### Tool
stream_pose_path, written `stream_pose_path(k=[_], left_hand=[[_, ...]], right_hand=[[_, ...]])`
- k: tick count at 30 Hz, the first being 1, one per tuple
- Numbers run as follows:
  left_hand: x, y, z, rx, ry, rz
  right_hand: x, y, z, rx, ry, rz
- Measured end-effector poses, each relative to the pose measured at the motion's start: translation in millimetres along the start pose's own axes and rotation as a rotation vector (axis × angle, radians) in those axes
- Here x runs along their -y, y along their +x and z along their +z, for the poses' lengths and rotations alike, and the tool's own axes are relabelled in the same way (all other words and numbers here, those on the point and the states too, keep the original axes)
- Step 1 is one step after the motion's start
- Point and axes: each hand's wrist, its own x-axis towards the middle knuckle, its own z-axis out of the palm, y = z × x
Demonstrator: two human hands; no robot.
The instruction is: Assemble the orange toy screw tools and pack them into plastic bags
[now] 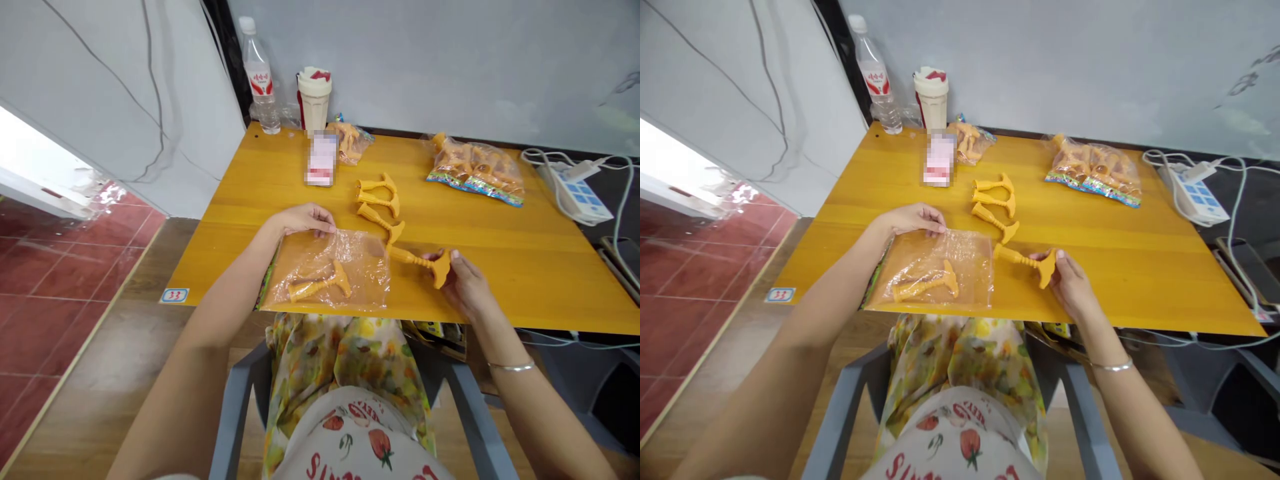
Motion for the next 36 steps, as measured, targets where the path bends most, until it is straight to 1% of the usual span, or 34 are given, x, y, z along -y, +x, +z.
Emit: stream_pose_path(k=[2,4,10,13,15,18,22,26,30,33,36], left_hand=[[-1,0,0.4,0.003,-0.001,0.006],[-1,0,0.9,0.004,-0.005,0.011],[-5,-1,4.0,0.002,0.006,0.0],[-7,-2,6.0,0.008,-0.002,0.0],[-7,-3,7.0,0.007,-0.015,0.005],[-7,-3,7.9,-0.02,-0.046,0.025],[-8,-4,9.7,-0.057,-0.09,0.044],[-11,-6,12.1,-0.05,-0.099,0.038],[-12,-7,13.6,-0.054,-0.109,0.031],[-11,-5,13.4,-0.058,-0.116,0.033],[-9,-4,12.3,-0.066,-0.117,0.035]], right_hand=[[-1,-4,11,0.059,0.026,0.075],[-3,-5,27,0.097,0.04,0.114],[-12,4,76,0.147,0.072,0.136],[-15,8,96,0.185,0.055,0.155],[-16,9,105,0.185,0.044,0.161],[-17,9,114,0.189,0.05,0.183],[-17,9,120,0.276,0.056,0.193],[-14,12,129,0.274,0.06,0.166],[-7,14,140,0.299,0.042,0.179],[-4,12,143,0.326,0.066,0.217],[-6,11,141,0.35,0.096,0.246]])
